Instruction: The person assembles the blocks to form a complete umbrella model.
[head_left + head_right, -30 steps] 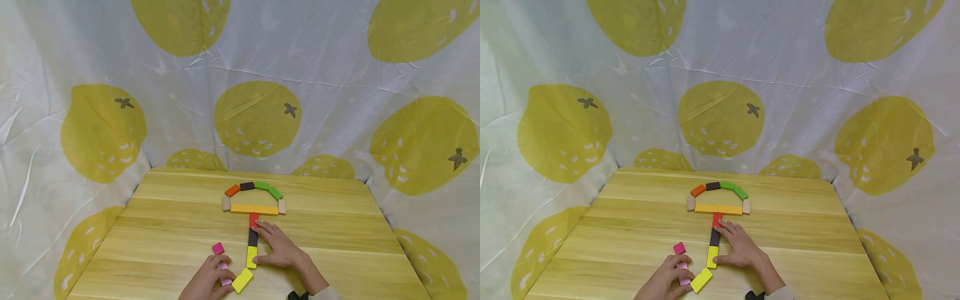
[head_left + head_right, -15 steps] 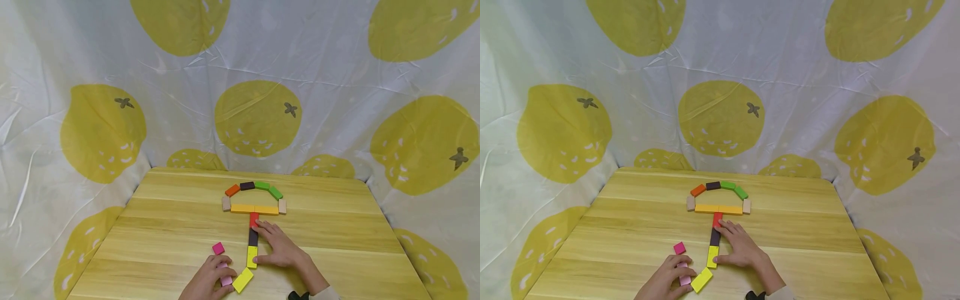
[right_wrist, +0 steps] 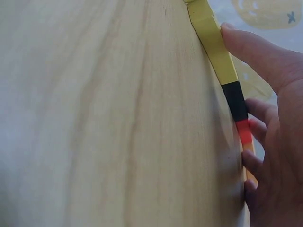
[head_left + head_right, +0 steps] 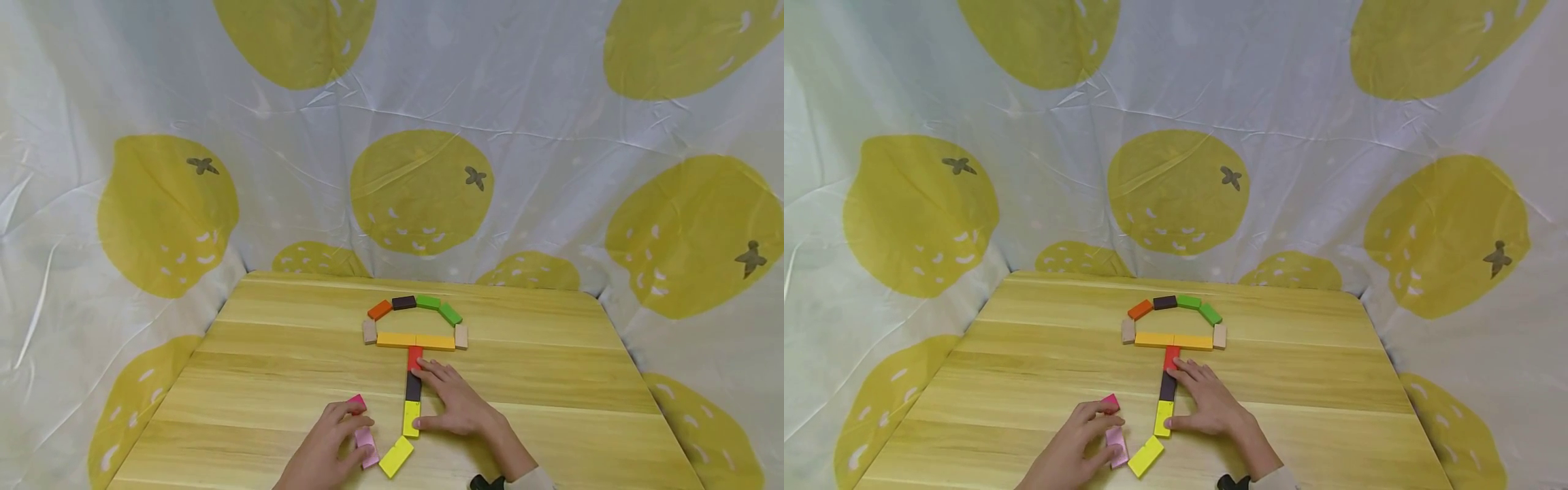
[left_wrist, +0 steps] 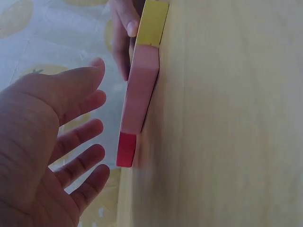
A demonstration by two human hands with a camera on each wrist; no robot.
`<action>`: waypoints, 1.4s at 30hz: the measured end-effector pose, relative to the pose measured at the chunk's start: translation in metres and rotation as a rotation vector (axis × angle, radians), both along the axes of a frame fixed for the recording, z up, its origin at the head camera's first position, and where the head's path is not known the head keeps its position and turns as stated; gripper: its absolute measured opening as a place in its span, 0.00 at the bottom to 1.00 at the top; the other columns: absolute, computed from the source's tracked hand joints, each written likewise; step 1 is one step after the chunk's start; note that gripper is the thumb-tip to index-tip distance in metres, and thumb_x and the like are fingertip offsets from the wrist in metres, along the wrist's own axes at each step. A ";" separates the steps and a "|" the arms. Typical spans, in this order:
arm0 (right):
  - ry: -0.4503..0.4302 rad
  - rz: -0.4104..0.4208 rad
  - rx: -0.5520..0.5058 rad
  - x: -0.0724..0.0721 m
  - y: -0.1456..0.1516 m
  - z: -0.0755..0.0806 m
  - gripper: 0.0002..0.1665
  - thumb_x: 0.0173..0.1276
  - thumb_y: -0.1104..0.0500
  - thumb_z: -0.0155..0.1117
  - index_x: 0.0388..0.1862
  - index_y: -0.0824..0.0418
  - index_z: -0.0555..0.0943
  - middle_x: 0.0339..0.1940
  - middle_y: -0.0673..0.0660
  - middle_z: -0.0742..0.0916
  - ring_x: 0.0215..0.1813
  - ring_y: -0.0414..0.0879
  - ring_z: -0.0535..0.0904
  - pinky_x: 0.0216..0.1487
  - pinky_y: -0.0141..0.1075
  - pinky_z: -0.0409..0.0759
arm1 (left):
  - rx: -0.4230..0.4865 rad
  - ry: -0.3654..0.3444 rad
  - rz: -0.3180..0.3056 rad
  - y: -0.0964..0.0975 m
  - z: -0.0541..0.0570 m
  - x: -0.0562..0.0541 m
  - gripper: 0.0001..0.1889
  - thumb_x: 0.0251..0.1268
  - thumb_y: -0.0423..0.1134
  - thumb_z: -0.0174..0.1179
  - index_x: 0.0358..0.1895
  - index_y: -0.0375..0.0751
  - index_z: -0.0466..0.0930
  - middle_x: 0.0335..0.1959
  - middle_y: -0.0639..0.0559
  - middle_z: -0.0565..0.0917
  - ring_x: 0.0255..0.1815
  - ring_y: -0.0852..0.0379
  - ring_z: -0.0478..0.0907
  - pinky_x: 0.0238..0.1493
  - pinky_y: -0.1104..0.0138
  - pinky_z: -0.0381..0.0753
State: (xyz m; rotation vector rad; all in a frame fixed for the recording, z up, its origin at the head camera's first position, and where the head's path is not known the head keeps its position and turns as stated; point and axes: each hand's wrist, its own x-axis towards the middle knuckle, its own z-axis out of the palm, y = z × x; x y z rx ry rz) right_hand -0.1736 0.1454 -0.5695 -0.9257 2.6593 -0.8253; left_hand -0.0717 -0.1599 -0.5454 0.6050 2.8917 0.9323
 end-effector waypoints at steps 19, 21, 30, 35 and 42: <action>-0.015 -0.007 0.008 -0.001 0.001 0.002 0.57 0.60 0.24 0.66 0.83 0.43 0.62 0.85 0.48 0.61 0.86 0.57 0.53 0.83 0.63 0.50 | -0.013 0.114 0.079 -0.021 -0.003 -0.035 0.16 0.68 0.45 0.70 0.56 0.49 0.86 0.57 0.57 0.82 0.59 0.59 0.76 0.62 0.56 0.82; -0.015 -0.008 0.011 -0.001 0.001 0.001 0.57 0.60 0.23 0.66 0.83 0.43 0.61 0.85 0.48 0.61 0.86 0.58 0.53 0.83 0.63 0.51 | -0.012 0.119 0.070 -0.021 -0.004 -0.036 0.15 0.68 0.44 0.70 0.56 0.48 0.86 0.55 0.58 0.82 0.58 0.59 0.77 0.61 0.56 0.83; -0.011 0.001 0.006 0.001 0.001 0.001 0.56 0.60 0.24 0.66 0.83 0.44 0.62 0.85 0.49 0.61 0.86 0.58 0.53 0.83 0.62 0.51 | 0.042 0.093 0.016 -0.015 -0.007 -0.046 0.13 0.69 0.38 0.68 0.55 0.46 0.86 0.51 0.59 0.84 0.54 0.60 0.82 0.59 0.58 0.84; -0.009 0.001 0.002 0.001 0.000 0.000 0.57 0.60 0.24 0.66 0.83 0.44 0.62 0.85 0.49 0.61 0.86 0.58 0.53 0.83 0.62 0.51 | 0.045 0.083 0.002 -0.012 -0.005 -0.047 0.13 0.70 0.33 0.67 0.55 0.45 0.86 0.54 0.57 0.85 0.57 0.58 0.82 0.60 0.57 0.84; -0.009 0.002 0.010 0.000 0.000 0.001 0.57 0.61 0.24 0.66 0.83 0.44 0.61 0.85 0.48 0.60 0.86 0.57 0.52 0.83 0.62 0.50 | 0.055 0.064 0.005 -0.013 -0.005 -0.046 0.18 0.70 0.35 0.67 0.62 0.41 0.83 0.57 0.55 0.83 0.59 0.56 0.82 0.61 0.56 0.84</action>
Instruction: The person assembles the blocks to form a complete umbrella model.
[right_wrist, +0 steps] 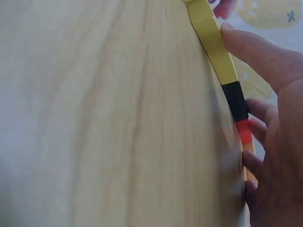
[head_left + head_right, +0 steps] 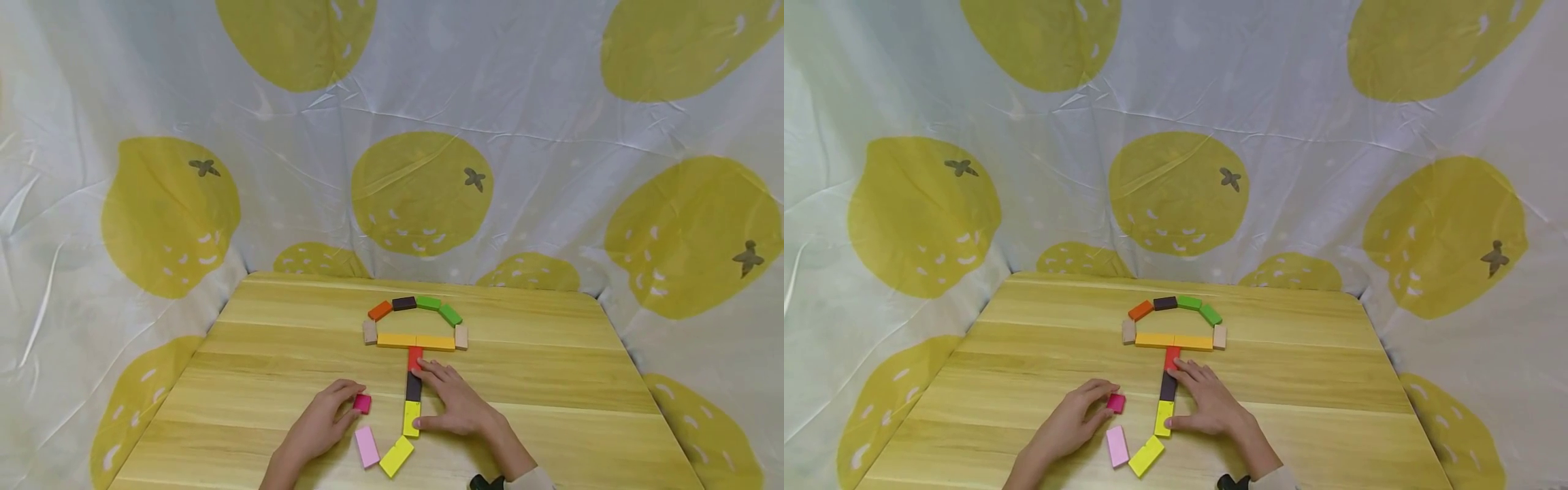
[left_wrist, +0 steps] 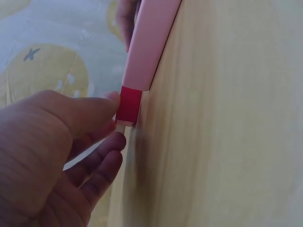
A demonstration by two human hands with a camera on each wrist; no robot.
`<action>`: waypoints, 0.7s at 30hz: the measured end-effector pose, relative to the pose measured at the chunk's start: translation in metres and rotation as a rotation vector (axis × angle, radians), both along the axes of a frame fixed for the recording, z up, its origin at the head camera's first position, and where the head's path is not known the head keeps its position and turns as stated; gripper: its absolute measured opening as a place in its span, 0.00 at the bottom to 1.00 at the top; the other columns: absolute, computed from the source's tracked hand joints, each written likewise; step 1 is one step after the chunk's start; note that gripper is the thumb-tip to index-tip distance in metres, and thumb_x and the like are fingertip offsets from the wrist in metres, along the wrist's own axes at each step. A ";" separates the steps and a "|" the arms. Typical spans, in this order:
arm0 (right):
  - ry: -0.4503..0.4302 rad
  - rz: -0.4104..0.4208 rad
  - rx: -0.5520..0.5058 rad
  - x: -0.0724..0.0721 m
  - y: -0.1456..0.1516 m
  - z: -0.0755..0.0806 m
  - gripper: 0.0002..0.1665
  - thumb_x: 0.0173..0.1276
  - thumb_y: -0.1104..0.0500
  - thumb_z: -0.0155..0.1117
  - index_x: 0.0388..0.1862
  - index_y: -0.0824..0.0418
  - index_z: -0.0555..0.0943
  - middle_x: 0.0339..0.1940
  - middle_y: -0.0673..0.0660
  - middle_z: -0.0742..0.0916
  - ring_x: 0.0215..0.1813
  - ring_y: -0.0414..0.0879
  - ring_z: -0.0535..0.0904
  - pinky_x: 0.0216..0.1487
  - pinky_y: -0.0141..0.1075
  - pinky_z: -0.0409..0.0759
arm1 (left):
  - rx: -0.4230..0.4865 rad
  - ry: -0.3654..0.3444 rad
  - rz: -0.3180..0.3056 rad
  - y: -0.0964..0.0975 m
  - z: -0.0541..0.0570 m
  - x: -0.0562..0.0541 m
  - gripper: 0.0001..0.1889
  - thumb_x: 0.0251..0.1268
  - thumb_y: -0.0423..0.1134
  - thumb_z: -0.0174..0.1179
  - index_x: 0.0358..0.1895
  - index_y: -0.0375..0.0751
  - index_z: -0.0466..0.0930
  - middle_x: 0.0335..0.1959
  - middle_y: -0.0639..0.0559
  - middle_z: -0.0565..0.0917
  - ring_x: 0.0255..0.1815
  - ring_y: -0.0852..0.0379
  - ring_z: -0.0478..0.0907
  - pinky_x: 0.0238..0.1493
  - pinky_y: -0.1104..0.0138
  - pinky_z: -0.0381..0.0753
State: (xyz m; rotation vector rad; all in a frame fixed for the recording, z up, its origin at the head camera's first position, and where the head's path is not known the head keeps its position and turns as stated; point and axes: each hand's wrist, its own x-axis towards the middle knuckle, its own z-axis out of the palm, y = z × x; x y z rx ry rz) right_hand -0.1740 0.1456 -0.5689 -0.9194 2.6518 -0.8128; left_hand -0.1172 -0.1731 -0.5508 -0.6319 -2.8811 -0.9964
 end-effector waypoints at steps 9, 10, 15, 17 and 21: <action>0.006 0.003 -0.005 -0.001 0.000 0.000 0.57 0.60 0.25 0.67 0.83 0.44 0.61 0.86 0.49 0.60 0.86 0.58 0.52 0.83 0.62 0.49 | -0.001 0.008 0.009 -0.002 -0.007 0.001 0.15 0.70 0.39 0.68 0.58 0.44 0.85 0.54 0.58 0.85 0.57 0.56 0.82 0.62 0.54 0.83; 0.006 0.003 -0.005 -0.001 0.000 0.000 0.57 0.60 0.24 0.67 0.83 0.44 0.61 0.86 0.48 0.60 0.86 0.58 0.52 0.83 0.62 0.49 | -0.002 0.006 0.009 -0.003 -0.007 0.001 0.15 0.70 0.40 0.68 0.58 0.45 0.85 0.54 0.58 0.85 0.57 0.56 0.82 0.62 0.54 0.83; 0.003 0.001 -0.004 -0.001 0.000 -0.002 0.57 0.60 0.24 0.67 0.83 0.44 0.61 0.86 0.48 0.60 0.86 0.57 0.52 0.83 0.62 0.49 | -0.008 -0.004 0.006 -0.004 -0.008 0.003 0.15 0.71 0.41 0.67 0.58 0.47 0.85 0.54 0.59 0.85 0.58 0.56 0.82 0.62 0.53 0.82; 0.000 0.001 -0.005 -0.001 0.000 -0.001 0.57 0.60 0.24 0.67 0.83 0.43 0.61 0.86 0.48 0.60 0.86 0.57 0.52 0.83 0.62 0.49 | -0.008 -0.007 0.005 -0.005 -0.009 0.004 0.15 0.71 0.41 0.67 0.58 0.47 0.85 0.55 0.58 0.85 0.58 0.55 0.82 0.63 0.53 0.82; -0.001 0.001 -0.005 0.000 0.000 -0.001 0.57 0.60 0.24 0.66 0.83 0.43 0.61 0.86 0.48 0.60 0.86 0.57 0.52 0.83 0.61 0.49 | -0.006 -0.002 0.002 -0.005 -0.009 0.007 0.15 0.71 0.41 0.67 0.58 0.47 0.85 0.55 0.58 0.85 0.58 0.56 0.82 0.63 0.53 0.82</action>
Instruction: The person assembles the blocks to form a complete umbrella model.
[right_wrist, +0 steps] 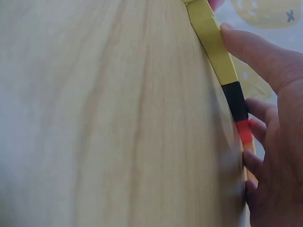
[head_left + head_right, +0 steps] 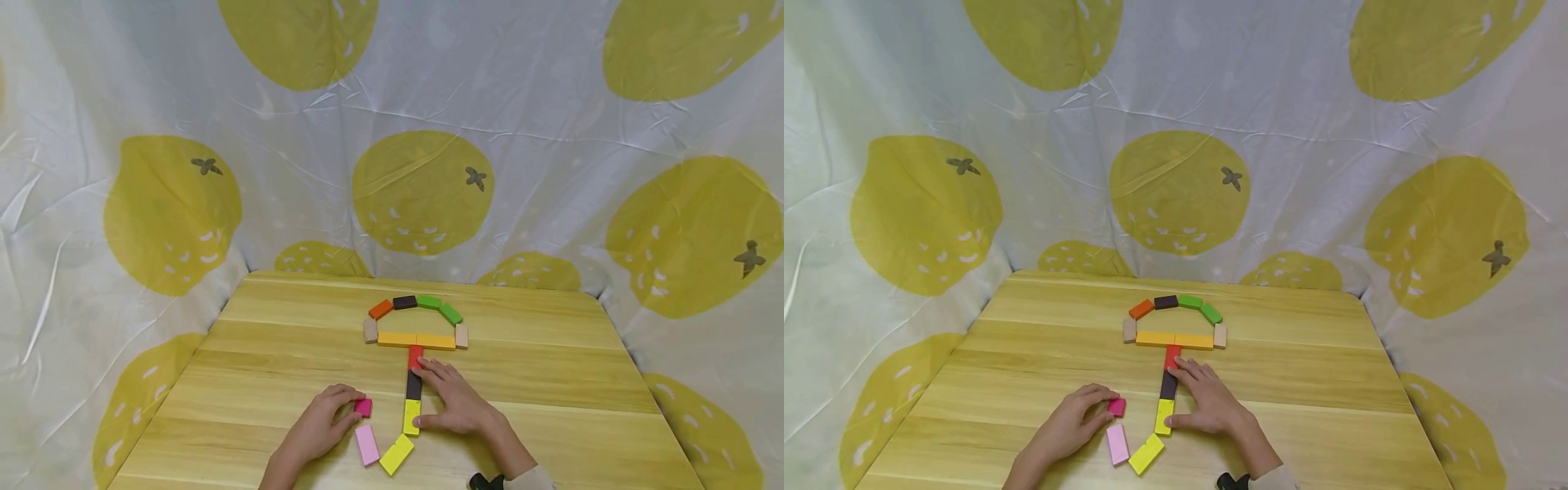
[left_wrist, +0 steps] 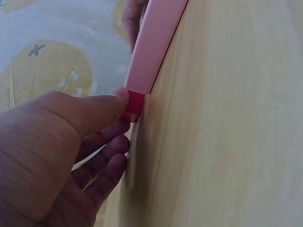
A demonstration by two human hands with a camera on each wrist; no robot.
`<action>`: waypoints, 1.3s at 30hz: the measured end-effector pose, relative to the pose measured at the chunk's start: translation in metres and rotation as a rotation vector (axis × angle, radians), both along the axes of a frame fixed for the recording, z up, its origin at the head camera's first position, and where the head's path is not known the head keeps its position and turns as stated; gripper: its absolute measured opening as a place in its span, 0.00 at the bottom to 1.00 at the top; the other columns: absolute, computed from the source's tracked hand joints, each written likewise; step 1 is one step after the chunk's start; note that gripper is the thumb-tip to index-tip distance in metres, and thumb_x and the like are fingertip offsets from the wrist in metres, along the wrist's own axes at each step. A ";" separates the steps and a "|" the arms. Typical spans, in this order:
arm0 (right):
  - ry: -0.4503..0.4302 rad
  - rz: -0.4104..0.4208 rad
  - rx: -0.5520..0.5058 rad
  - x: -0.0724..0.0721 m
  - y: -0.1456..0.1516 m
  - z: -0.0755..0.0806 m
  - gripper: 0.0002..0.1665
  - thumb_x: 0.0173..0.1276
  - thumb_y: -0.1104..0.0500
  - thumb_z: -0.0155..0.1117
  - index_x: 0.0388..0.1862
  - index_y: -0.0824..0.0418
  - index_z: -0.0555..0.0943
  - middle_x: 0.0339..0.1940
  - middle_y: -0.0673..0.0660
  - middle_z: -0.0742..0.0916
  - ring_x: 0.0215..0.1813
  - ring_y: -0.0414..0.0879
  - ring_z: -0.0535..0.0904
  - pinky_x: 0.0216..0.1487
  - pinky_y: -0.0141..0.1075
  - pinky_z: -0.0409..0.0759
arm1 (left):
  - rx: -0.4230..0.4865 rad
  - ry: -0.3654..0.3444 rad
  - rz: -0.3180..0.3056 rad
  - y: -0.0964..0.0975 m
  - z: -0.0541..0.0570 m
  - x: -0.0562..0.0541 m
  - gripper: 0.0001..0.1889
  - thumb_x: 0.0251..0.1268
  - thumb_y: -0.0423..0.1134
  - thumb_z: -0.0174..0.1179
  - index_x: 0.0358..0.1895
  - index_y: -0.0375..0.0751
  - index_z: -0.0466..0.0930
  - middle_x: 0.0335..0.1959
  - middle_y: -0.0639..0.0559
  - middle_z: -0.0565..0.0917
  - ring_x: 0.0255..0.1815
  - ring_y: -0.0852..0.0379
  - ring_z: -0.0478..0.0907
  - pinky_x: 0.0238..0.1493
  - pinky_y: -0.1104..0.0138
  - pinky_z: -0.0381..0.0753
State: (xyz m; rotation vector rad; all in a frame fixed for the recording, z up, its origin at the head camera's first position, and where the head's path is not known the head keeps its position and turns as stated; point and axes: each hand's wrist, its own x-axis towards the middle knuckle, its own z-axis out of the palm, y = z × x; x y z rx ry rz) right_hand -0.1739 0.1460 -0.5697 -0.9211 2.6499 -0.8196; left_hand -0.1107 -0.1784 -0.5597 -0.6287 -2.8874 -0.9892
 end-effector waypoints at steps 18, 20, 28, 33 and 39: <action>0.012 0.006 -0.017 -0.001 -0.001 -0.002 0.57 0.60 0.25 0.68 0.83 0.46 0.63 0.86 0.49 0.60 0.86 0.60 0.52 0.82 0.64 0.51 | -0.012 -0.008 -0.024 -0.001 0.005 0.006 0.14 0.71 0.42 0.67 0.57 0.51 0.86 0.54 0.62 0.85 0.56 0.59 0.81 0.61 0.55 0.83; 0.006 0.003 -0.020 -0.001 -0.001 -0.002 0.57 0.59 0.25 0.68 0.82 0.46 0.63 0.86 0.49 0.60 0.86 0.60 0.52 0.82 0.63 0.50 | -0.015 -0.027 -0.024 -0.002 0.006 0.006 0.15 0.71 0.43 0.67 0.58 0.51 0.86 0.54 0.62 0.85 0.57 0.60 0.80 0.61 0.55 0.83; 0.019 0.005 -0.019 -0.001 0.000 -0.002 0.57 0.60 0.24 0.67 0.82 0.46 0.63 0.85 0.50 0.61 0.85 0.60 0.53 0.83 0.62 0.50 | -0.010 -0.043 -0.036 -0.002 0.004 0.005 0.15 0.71 0.43 0.67 0.58 0.53 0.86 0.55 0.64 0.84 0.58 0.61 0.79 0.63 0.56 0.82; 0.025 0.008 -0.027 -0.001 0.000 -0.001 0.57 0.60 0.24 0.67 0.82 0.47 0.64 0.85 0.51 0.62 0.85 0.61 0.54 0.83 0.62 0.50 | -0.004 -0.040 -0.042 -0.003 0.003 0.005 0.14 0.71 0.43 0.67 0.58 0.55 0.86 0.55 0.66 0.83 0.58 0.62 0.78 0.62 0.57 0.82; 0.013 0.007 -0.010 0.000 -0.001 -0.001 0.57 0.60 0.24 0.66 0.83 0.46 0.62 0.85 0.50 0.61 0.86 0.60 0.52 0.83 0.62 0.50 | 0.001 -0.047 -0.041 -0.004 0.004 0.005 0.14 0.71 0.43 0.67 0.58 0.55 0.86 0.55 0.66 0.84 0.57 0.62 0.78 0.62 0.57 0.82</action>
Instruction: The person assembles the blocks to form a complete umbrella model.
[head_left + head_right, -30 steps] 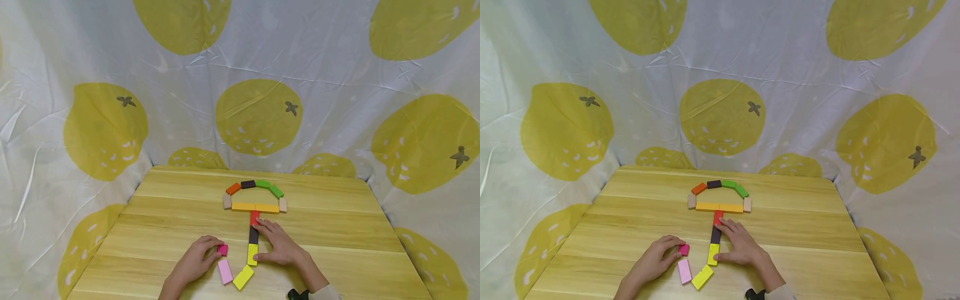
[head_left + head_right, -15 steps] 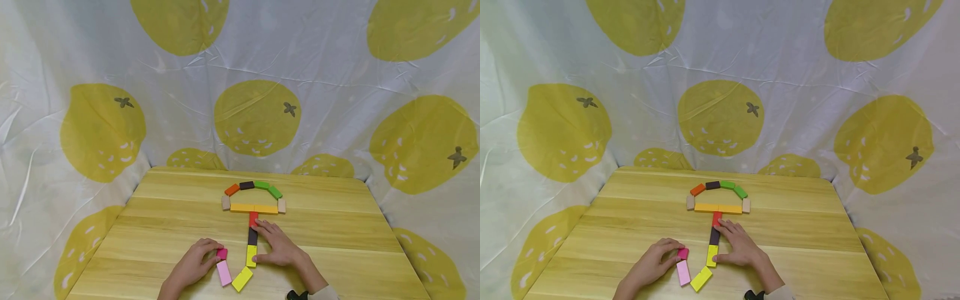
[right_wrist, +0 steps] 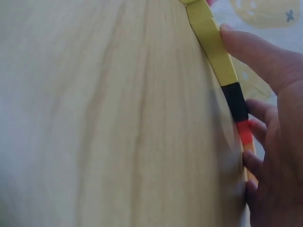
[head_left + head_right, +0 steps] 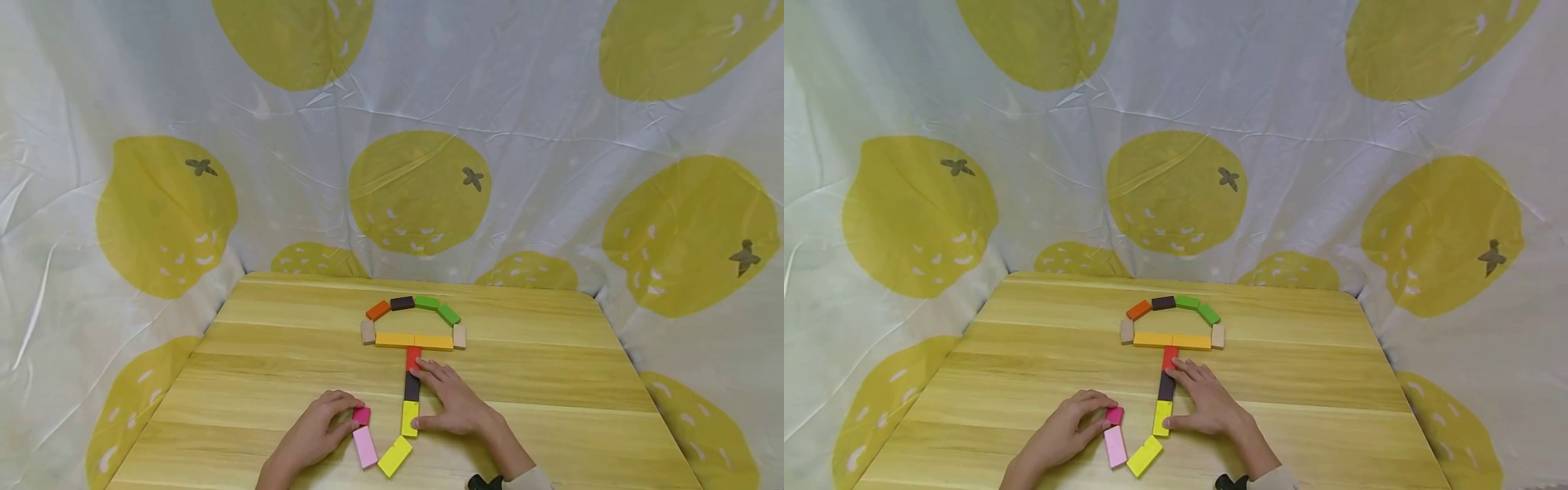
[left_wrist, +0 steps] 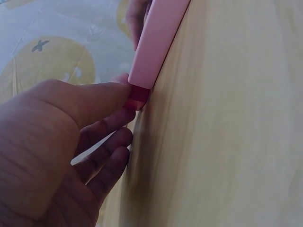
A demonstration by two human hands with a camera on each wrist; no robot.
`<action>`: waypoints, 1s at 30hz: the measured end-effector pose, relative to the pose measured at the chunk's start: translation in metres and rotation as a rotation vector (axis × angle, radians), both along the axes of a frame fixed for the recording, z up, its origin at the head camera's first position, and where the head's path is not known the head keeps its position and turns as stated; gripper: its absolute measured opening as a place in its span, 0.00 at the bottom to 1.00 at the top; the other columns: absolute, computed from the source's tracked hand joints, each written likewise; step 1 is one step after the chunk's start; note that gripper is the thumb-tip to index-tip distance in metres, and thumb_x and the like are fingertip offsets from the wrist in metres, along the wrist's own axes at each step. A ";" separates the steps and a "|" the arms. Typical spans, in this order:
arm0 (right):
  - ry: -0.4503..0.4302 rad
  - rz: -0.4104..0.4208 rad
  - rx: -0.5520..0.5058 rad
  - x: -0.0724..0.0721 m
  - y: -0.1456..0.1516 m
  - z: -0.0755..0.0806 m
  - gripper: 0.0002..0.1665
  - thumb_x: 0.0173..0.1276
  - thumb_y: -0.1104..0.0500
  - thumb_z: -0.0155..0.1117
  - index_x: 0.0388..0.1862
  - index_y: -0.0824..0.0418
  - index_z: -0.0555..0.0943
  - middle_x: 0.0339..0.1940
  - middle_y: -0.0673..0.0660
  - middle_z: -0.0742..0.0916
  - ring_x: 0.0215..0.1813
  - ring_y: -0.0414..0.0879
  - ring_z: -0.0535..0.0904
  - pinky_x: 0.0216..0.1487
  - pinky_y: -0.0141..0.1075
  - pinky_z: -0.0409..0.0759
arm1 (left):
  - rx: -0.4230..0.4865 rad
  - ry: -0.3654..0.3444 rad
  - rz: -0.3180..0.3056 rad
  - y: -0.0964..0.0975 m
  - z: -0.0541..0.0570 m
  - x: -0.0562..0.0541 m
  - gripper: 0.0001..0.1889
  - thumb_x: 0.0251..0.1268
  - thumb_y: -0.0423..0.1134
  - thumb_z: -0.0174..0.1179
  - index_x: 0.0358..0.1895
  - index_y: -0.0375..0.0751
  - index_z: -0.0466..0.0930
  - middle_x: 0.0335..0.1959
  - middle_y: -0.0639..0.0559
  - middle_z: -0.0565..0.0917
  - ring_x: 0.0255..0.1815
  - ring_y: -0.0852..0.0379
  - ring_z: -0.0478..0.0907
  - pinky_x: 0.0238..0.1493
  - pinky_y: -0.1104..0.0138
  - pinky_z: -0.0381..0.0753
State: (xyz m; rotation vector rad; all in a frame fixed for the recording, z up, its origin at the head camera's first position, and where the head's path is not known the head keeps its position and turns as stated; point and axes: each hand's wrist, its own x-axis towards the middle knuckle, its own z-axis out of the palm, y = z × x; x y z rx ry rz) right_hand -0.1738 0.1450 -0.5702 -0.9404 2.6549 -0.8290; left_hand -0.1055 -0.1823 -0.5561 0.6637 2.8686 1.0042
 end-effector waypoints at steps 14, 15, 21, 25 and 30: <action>-0.053 -0.015 -0.015 -0.001 0.005 0.000 0.56 0.63 0.25 0.64 0.84 0.42 0.58 0.87 0.47 0.57 0.86 0.60 0.51 0.83 0.64 0.48 | 0.006 0.003 -0.002 0.004 0.002 -0.001 0.13 0.74 0.46 0.63 0.58 0.54 0.86 0.55 0.65 0.84 0.58 0.61 0.79 0.63 0.55 0.81; -0.063 -0.018 -0.021 -0.001 0.006 0.000 0.56 0.63 0.25 0.64 0.84 0.42 0.58 0.87 0.47 0.57 0.86 0.61 0.51 0.82 0.65 0.49 | 0.007 0.003 -0.003 0.005 0.001 -0.002 0.13 0.74 0.46 0.63 0.58 0.54 0.86 0.55 0.66 0.83 0.58 0.61 0.79 0.63 0.55 0.81; -0.111 -0.026 -0.062 -0.002 0.009 0.002 0.54 0.66 0.27 0.63 0.85 0.41 0.55 0.88 0.47 0.52 0.85 0.65 0.49 0.78 0.71 0.54 | 0.004 0.005 -0.015 0.003 0.002 -0.004 0.14 0.75 0.48 0.62 0.59 0.54 0.85 0.55 0.66 0.83 0.58 0.61 0.79 0.63 0.54 0.81; -0.154 -0.034 -0.076 -0.004 0.012 0.007 0.54 0.68 0.29 0.63 0.86 0.41 0.53 0.88 0.46 0.50 0.87 0.61 0.46 0.79 0.68 0.53 | 0.006 0.023 -0.038 -0.002 0.007 -0.011 0.16 0.76 0.48 0.61 0.60 0.50 0.84 0.56 0.64 0.84 0.59 0.59 0.81 0.63 0.55 0.82; -0.166 -0.034 -0.118 -0.014 0.025 0.014 0.51 0.72 0.35 0.63 0.86 0.45 0.52 0.88 0.47 0.48 0.87 0.54 0.46 0.80 0.65 0.57 | -0.058 0.036 -0.046 -0.009 0.026 -0.032 0.17 0.75 0.46 0.62 0.61 0.45 0.84 0.59 0.56 0.84 0.62 0.53 0.81 0.64 0.52 0.81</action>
